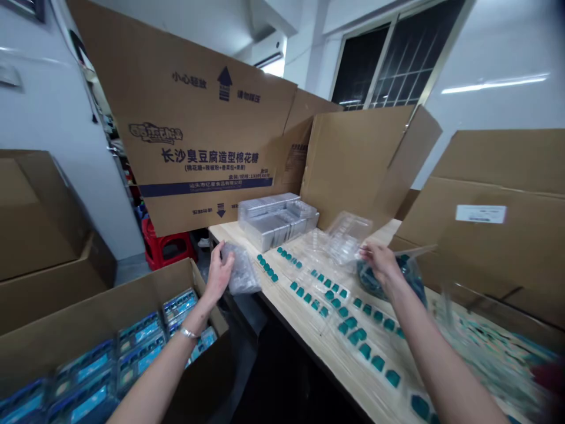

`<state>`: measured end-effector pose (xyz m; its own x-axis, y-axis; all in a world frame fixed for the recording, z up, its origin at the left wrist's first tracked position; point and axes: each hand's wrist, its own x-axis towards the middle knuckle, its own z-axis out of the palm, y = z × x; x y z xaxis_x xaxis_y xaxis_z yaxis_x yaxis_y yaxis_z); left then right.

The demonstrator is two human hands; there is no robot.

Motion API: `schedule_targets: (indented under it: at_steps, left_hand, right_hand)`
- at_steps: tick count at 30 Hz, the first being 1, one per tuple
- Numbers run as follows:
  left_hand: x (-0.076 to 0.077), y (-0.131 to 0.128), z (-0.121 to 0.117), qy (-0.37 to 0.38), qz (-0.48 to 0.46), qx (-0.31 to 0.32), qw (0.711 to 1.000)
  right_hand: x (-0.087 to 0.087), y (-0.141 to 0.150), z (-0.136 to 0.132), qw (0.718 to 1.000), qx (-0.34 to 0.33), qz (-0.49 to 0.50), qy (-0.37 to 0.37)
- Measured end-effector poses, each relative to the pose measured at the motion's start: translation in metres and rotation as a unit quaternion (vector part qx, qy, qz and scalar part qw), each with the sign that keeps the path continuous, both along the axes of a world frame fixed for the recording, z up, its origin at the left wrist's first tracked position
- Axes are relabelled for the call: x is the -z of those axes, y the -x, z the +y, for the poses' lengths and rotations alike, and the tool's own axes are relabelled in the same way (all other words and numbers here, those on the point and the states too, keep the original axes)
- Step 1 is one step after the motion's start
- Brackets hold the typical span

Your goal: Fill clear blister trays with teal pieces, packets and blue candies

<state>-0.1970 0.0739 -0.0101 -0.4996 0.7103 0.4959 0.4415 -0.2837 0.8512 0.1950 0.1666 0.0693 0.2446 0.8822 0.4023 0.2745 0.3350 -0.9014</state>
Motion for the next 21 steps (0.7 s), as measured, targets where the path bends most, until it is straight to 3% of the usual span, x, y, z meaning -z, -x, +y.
schedule_targets:
  at_steps: [3, 6, 13, 15, 18, 21]
  left_hand:
    - [-0.003, 0.030, 0.030, -0.019, 0.044, -0.066, 0.997]
    - [-0.013, 0.054, 0.068, -0.021, 0.074, -0.083, 0.994]
    - [-0.045, 0.087, 0.168, 0.095, 0.067, -0.098, 0.988]
    - [-0.043, 0.094, 0.184, 0.127, 0.060, -0.099, 0.985]
    - [-0.028, 0.099, 0.193, 0.166, 0.063, -0.085, 0.980]
    - [-0.008, 0.098, 0.190, 0.174, 0.092, -0.057, 0.979]
  right_hand:
    - [0.009, -0.002, -0.003, 1.000, -0.016, 0.008, 0.026]
    - [0.019, 0.013, -0.030, 0.992, -0.090, -0.057, 0.060]
    - [0.026, 0.043, -0.088, 0.967, -0.163, -0.125, 0.152]
    - [0.033, 0.041, -0.095, 0.963, -0.164, -0.135, 0.166]
    - [0.045, 0.029, -0.099, 0.960, -0.155, -0.172, 0.156]
    - [0.053, 0.012, -0.090, 0.957, -0.108, -0.258, 0.081]
